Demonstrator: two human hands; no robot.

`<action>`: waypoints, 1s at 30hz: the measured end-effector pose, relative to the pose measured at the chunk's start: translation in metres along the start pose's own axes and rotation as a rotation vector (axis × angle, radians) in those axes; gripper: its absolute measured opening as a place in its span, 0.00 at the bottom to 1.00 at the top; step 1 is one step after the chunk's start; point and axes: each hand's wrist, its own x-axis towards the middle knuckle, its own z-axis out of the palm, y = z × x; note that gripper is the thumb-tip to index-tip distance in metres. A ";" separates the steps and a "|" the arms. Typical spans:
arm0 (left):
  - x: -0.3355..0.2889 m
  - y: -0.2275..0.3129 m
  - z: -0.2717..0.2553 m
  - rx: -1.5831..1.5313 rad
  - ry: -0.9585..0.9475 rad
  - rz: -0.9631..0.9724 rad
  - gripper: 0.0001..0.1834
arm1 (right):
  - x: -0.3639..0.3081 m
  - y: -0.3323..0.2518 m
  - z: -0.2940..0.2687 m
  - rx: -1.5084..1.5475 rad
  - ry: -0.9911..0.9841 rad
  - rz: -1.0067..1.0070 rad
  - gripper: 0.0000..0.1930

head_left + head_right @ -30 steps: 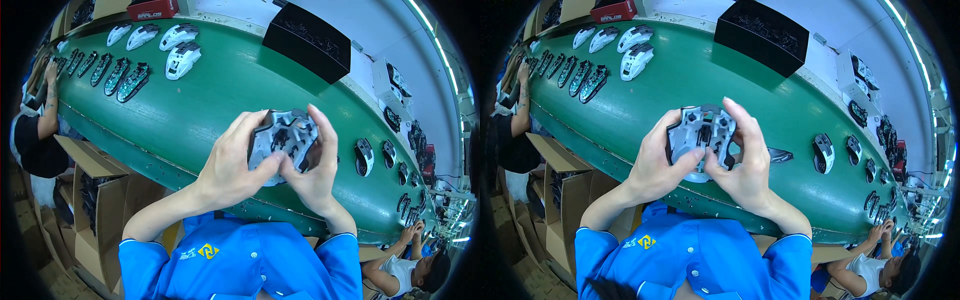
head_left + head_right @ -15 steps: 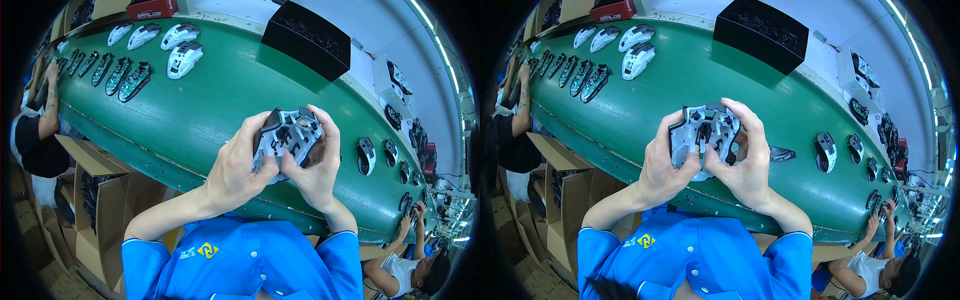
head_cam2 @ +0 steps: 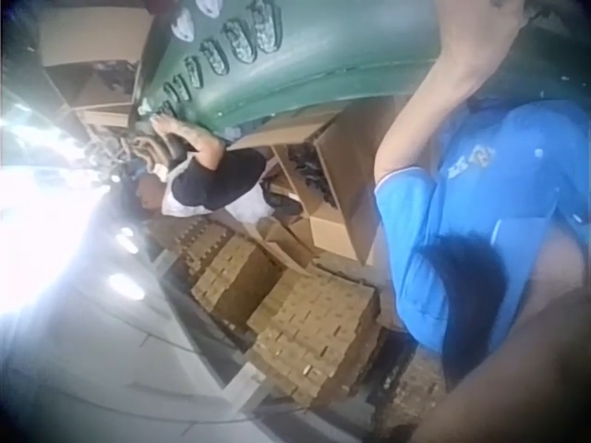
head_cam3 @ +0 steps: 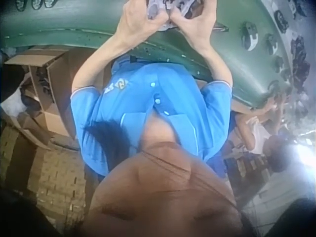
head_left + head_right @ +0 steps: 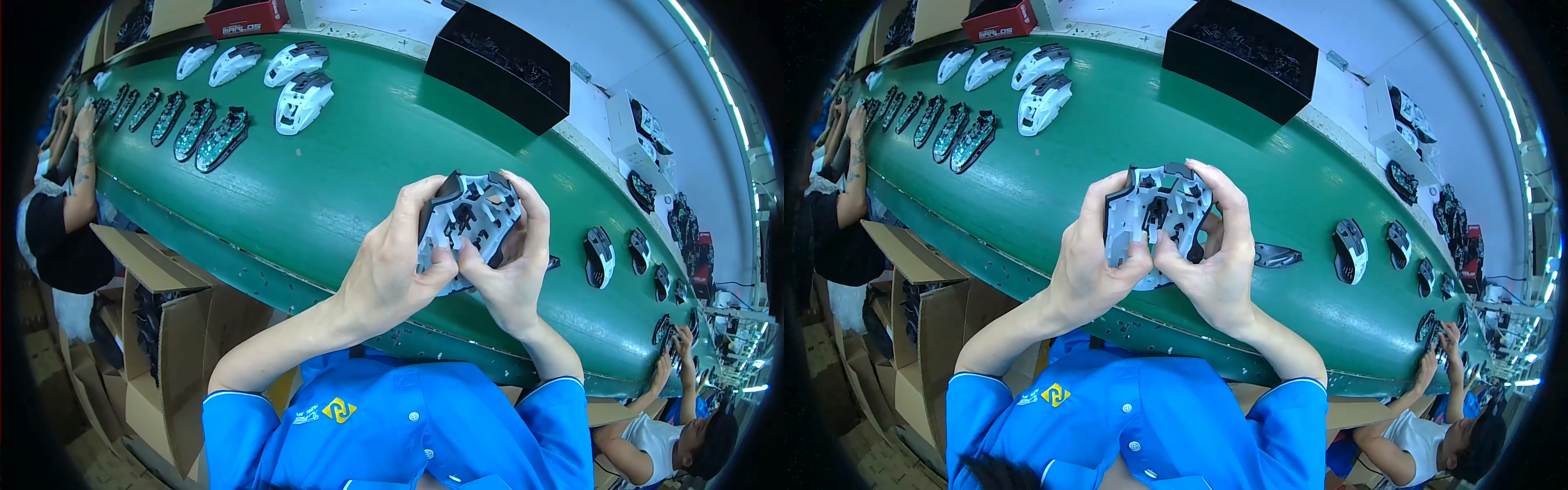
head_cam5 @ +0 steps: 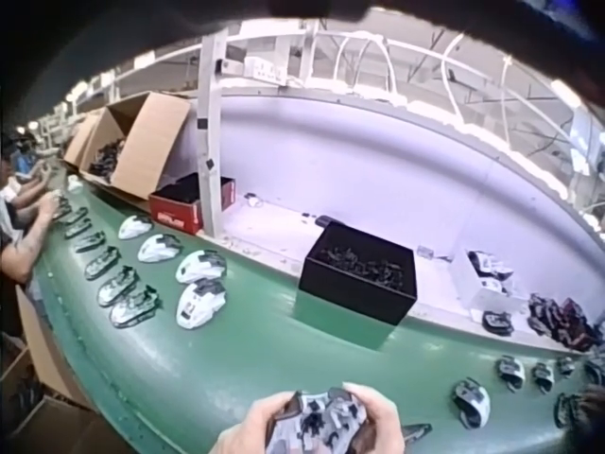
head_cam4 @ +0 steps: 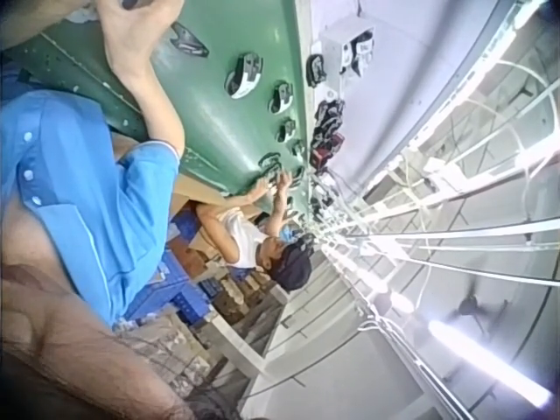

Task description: The person unpacks components from boxes and bags, then assembles computer mouse shells on an assembly line by fitting plastic side pieces and internal components into each top cover by hand.

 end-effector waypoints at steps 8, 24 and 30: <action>0.005 -0.004 -0.004 0.035 -0.010 -0.007 0.34 | 0.005 0.007 0.002 -0.018 -0.014 0.000 0.35; 0.079 -0.111 -0.146 1.090 0.288 -0.359 0.45 | 0.071 0.076 -0.133 -1.577 -0.491 -0.230 0.33; 0.109 -0.133 -0.123 1.289 0.174 -0.329 0.45 | -0.006 0.015 -0.161 -0.905 -0.694 0.214 0.29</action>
